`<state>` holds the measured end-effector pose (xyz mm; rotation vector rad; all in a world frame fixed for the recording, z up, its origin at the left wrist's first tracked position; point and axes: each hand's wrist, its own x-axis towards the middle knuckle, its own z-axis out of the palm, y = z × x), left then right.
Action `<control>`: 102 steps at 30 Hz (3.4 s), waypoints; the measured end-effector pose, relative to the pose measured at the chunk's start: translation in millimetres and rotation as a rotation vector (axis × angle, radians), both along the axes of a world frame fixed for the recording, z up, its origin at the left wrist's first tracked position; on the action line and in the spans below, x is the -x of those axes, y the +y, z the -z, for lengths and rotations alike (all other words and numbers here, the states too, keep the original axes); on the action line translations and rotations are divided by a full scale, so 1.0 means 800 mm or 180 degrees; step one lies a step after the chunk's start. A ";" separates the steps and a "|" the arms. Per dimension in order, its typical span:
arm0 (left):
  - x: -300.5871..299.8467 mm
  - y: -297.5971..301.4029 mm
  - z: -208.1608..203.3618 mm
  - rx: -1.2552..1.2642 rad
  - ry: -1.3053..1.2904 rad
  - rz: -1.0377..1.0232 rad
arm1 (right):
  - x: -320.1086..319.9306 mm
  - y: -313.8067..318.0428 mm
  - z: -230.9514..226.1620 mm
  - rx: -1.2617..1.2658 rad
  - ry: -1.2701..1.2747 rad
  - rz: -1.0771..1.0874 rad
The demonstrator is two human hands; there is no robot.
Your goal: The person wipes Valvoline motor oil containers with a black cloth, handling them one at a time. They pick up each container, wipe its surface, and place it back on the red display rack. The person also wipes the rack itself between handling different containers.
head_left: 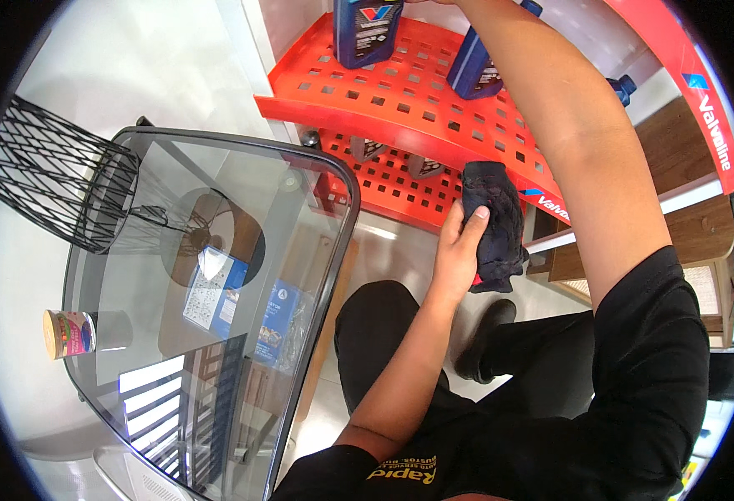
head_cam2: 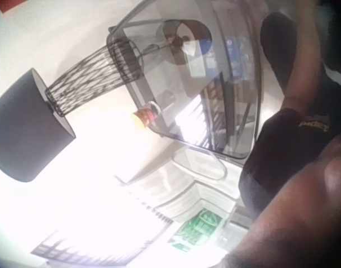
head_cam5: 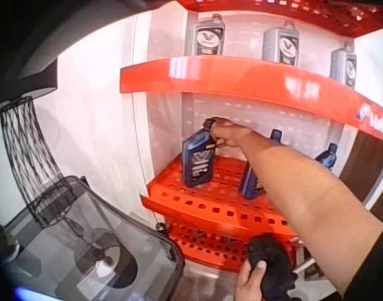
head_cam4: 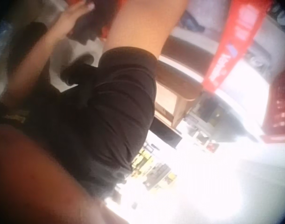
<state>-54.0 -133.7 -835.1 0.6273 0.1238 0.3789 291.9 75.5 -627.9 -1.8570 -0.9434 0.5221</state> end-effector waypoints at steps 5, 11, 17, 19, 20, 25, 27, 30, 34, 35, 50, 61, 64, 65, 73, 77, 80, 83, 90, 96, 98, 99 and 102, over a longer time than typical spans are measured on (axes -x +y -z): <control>0.006 0.006 -0.001 0.0016 -0.0043 -0.0097 | 0.026 0.009 -0.012 0.0059 -0.0106 0.0238; 0.007 0.005 -0.002 0.0032 -0.0095 -0.0233 | 0.005 0.010 -0.011 0.0091 0.0085 0.0216; 0.011 0.013 -0.003 0.0126 -0.0098 -0.0238 | 0.012 0.010 -0.006 -0.0097 0.0084 0.0236; 0.011 0.014 -0.003 0.0119 -0.0068 -0.0246 | 0.010 0.006 -0.006 -0.0246 0.0025 0.0326; 0.011 0.013 -0.004 0.0140 -0.0066 -0.0232 | 0.001 0.000 -0.002 -0.0523 -0.0195 0.0455; 0.016 0.032 -0.002 0.0139 -0.0036 -0.0345 | 0.059 -0.054 0.004 -0.1193 -0.2176 0.0349; 0.019 0.049 0.010 0.0452 0.0151 -0.0473 | 0.167 -0.109 0.013 -0.0653 -0.2460 -0.0479; 0.028 0.066 0.015 0.1299 -0.0352 -0.0270 | 0.289 -0.207 0.063 0.0204 -0.3317 -0.1407; 0.028 0.080 0.022 0.1665 -0.1125 0.0072 | 0.342 -0.263 0.129 0.0660 -0.3107 -0.1303; 0.025 0.083 0.018 0.1631 -0.1205 0.0009 | 0.339 -0.259 0.134 0.0591 -0.3124 -0.1262; 0.011 0.082 0.028 0.1805 -0.0067 -0.0621 | 0.286 0.049 0.207 0.0625 -0.3526 -0.0335; 0.013 0.111 0.058 0.1176 -0.0173 -0.0451 | 0.268 -0.092 0.209 0.0619 -0.4010 -0.0323; 0.024 0.124 0.064 0.0992 -0.0066 -0.0589 | 0.256 -0.160 0.193 0.0892 -0.4033 -0.0497; 0.024 0.128 0.071 0.0951 -0.0143 -0.0566 | 0.250 -0.183 0.191 0.0982 -0.4063 -0.0496; 0.016 0.126 0.076 0.0882 0.0152 -0.0549 | 0.220 -0.347 0.189 0.1322 -0.4107 -0.0202; 0.004 0.122 0.085 0.0773 0.0292 -0.0445 | 0.204 -0.400 0.187 0.1463 -0.4166 -0.0240; -0.005 0.118 0.091 0.0621 0.0468 -0.0384 | 0.191 -0.444 0.180 0.1612 -0.3999 -0.0371; -0.015 0.114 0.099 0.0549 0.0664 -0.0392 | 0.178 -0.481 0.177 0.1674 -0.3952 -0.0486; -0.034 0.101 0.122 0.0158 0.0849 -0.0040 | 0.169 -0.537 0.177 0.1714 -0.4082 -0.0368; -0.051 0.069 0.120 -0.0422 0.1369 0.0456 | 0.194 -0.556 0.164 0.2334 -0.4186 -0.0055; -0.052 0.055 0.124 -0.0938 0.1478 0.0656 | 0.212 -0.558 0.152 0.2603 -0.4306 0.0090; -0.052 0.048 0.127 -0.1307 0.1445 0.0948 | 0.220 -0.559 0.142 0.2669 -0.4300 0.0171; -0.050 0.027 0.138 -0.2161 0.1230 0.1839 | 0.251 -0.550 0.113 0.2395 -0.4353 0.0371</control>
